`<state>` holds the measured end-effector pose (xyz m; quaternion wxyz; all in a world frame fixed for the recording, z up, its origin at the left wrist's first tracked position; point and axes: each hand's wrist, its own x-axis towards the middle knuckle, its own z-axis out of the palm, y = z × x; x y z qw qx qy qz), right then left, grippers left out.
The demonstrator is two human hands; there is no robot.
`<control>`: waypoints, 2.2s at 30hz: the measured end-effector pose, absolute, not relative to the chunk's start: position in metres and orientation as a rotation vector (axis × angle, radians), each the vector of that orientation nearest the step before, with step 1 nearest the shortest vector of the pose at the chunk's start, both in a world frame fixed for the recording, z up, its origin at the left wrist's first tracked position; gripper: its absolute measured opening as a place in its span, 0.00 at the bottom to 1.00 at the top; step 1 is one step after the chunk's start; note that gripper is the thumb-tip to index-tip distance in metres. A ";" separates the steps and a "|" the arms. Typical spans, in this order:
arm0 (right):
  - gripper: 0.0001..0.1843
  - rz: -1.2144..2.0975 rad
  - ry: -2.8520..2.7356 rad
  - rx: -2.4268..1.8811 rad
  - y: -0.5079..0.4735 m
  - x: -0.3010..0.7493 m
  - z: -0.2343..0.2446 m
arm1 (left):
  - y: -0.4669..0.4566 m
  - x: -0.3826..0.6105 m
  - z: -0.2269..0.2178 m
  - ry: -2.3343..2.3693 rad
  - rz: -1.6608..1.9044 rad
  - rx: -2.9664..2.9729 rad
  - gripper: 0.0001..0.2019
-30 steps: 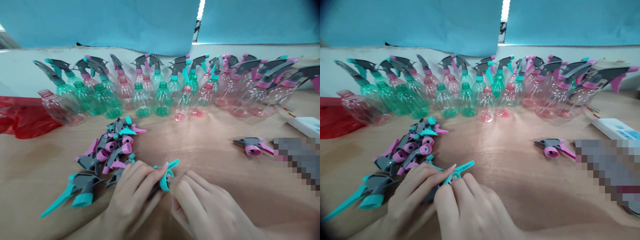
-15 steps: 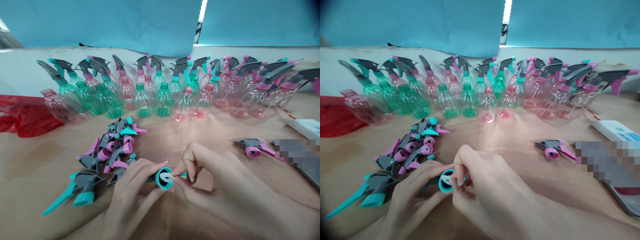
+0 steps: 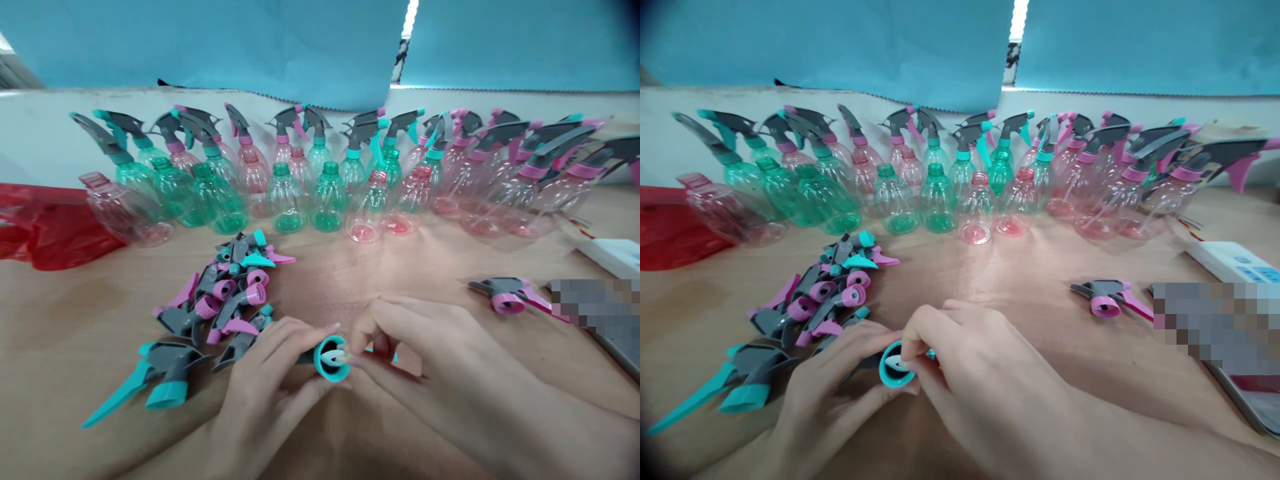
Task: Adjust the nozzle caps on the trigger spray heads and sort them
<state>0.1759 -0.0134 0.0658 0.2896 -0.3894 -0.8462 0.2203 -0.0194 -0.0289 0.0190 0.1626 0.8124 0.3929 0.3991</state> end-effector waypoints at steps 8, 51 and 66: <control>0.11 0.570 -2.342 -0.872 -0.008 0.178 0.067 | -0.027 -0.020 0.017 1.163 1.109 2.349 0.11; 0.11 0.572 -2.556 -0.850 -0.001 0.184 0.072 | -0.029 -0.023 0.019 1.160 1.066 2.387 0.11; 0.12 0.392 -2.620 -0.797 -0.005 0.183 0.075 | -0.030 -0.023 0.017 1.118 1.063 2.374 0.11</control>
